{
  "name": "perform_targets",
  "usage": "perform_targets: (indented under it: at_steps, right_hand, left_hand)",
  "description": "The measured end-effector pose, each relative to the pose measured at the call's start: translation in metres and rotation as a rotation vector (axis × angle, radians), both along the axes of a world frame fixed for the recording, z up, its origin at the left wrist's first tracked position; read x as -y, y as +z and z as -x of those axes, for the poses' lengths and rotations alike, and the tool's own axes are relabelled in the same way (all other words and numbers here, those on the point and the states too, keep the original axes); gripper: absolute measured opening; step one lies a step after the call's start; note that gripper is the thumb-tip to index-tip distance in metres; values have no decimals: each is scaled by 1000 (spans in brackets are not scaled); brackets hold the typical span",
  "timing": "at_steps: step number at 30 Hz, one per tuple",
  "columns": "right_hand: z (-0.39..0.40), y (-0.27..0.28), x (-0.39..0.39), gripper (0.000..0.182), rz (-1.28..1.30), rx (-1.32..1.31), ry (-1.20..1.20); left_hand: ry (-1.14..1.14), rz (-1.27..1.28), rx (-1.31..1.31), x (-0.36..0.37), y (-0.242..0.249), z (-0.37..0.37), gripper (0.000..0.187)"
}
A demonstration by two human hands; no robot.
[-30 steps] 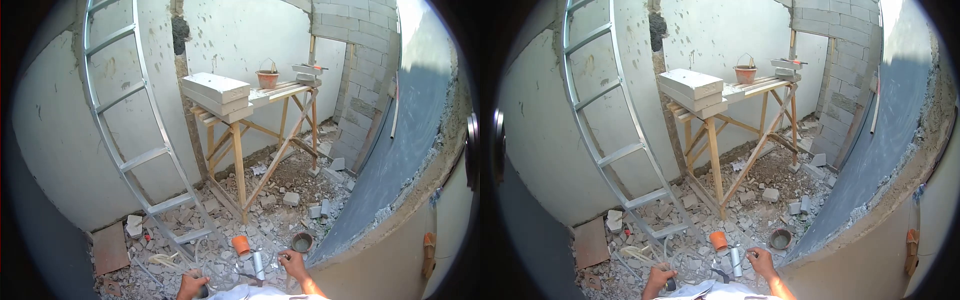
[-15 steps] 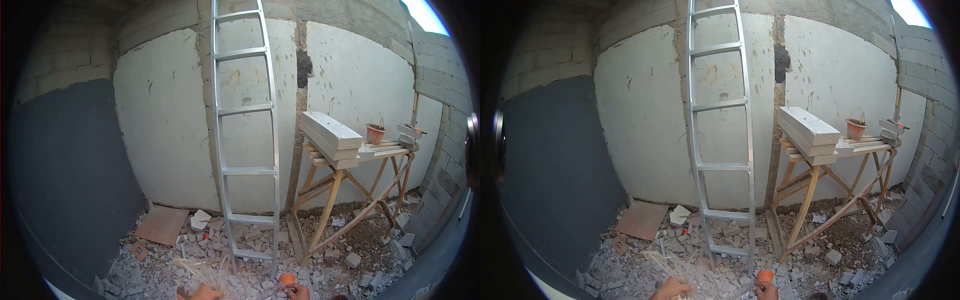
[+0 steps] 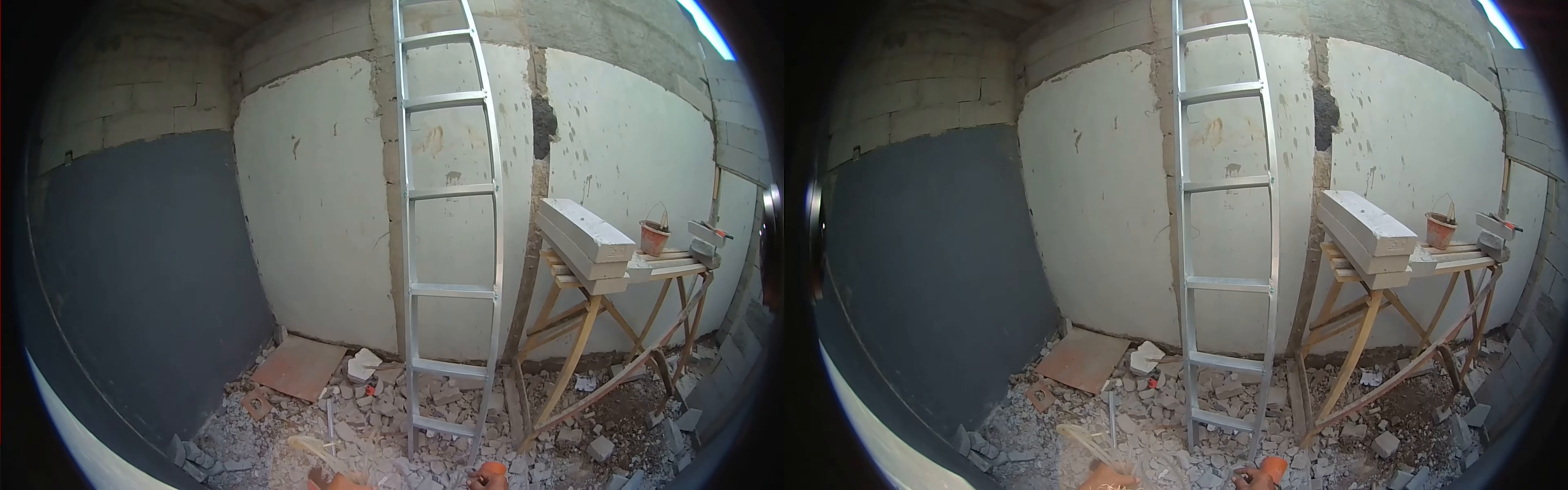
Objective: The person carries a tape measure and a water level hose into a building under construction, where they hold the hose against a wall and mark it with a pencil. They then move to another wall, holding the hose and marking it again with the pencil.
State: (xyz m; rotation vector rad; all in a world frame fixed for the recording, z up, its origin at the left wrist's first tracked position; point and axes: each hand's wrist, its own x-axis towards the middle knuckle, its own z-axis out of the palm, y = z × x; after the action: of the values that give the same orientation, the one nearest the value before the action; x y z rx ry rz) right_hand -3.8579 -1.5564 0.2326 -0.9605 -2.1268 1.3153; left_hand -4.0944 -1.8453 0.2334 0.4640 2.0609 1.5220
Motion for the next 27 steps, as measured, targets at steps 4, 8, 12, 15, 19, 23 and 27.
perform_targets:
  at_steps: [4, 8, 12, 15, 19, 23, 27]
  right_hand:
    - [-16, -10, 0, 33, 189, 140, 18]
    - [-34, 42, 8, 28, 84, 123, -19]
    - [-64, 44, 13, 27, 139, 171, -144]
    - [-87, 35, 15, 28, 149, 170, -227]
    - [-117, 38, 17, 28, 203, 194, -366]
    - [-142, 36, 16, 28, 197, 166, -485]
    - [-163, 30, 17, 27, 166, 146, -586]
  left_hand:
    - [-134, 25, 62, -4, 25, 2, 15]
    - [-191, 55, 192, -23, 51, -7, 17]
    - [-282, 34, 203, -47, 53, -8, 17]
    - [-353, 65, 184, -68, 49, -6, 17]
    - [-445, 79, 188, -112, 64, -19, 17]
    - [-590, 82, 197, -141, 50, -17, 17]
    - [-671, 105, 170, -164, 44, -24, 21]
